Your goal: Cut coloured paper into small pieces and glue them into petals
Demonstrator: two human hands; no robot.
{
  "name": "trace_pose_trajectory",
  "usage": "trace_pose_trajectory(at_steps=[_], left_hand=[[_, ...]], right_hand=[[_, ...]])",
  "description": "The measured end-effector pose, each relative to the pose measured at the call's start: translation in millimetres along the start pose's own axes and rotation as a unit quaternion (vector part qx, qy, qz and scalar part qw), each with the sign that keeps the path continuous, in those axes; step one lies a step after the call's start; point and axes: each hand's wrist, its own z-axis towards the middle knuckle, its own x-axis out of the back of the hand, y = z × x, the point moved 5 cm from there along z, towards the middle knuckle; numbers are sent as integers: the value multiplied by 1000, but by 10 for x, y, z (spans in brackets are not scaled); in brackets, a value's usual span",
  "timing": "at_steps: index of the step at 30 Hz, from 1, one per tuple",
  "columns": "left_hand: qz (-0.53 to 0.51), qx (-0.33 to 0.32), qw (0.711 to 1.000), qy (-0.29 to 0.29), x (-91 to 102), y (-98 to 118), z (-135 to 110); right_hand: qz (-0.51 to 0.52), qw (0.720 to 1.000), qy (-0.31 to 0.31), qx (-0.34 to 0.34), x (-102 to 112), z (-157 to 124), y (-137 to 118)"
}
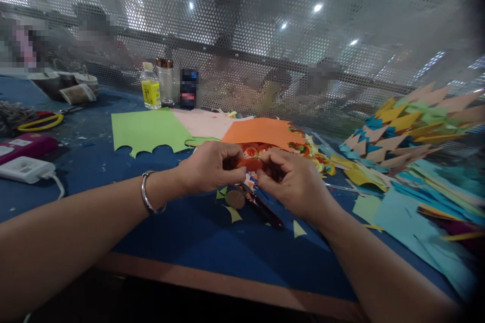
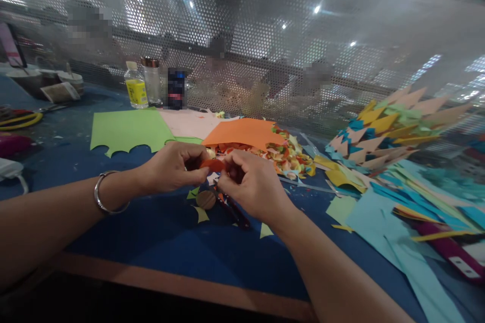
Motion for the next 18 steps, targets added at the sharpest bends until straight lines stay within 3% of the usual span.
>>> trace_pose_trajectory(at_steps=[9,14,18], left_hand=[[10,34,999,-23,10,-40,20],[-8,93,994,-50,94,-151,33],[-8,62,998,19,184,-164,55]], right_hand=[[-42,999,-16,-2,-23,14,17],[-83,997,-8,-2,29,31,79],[-102,994,-33,-4,21,50,115]])
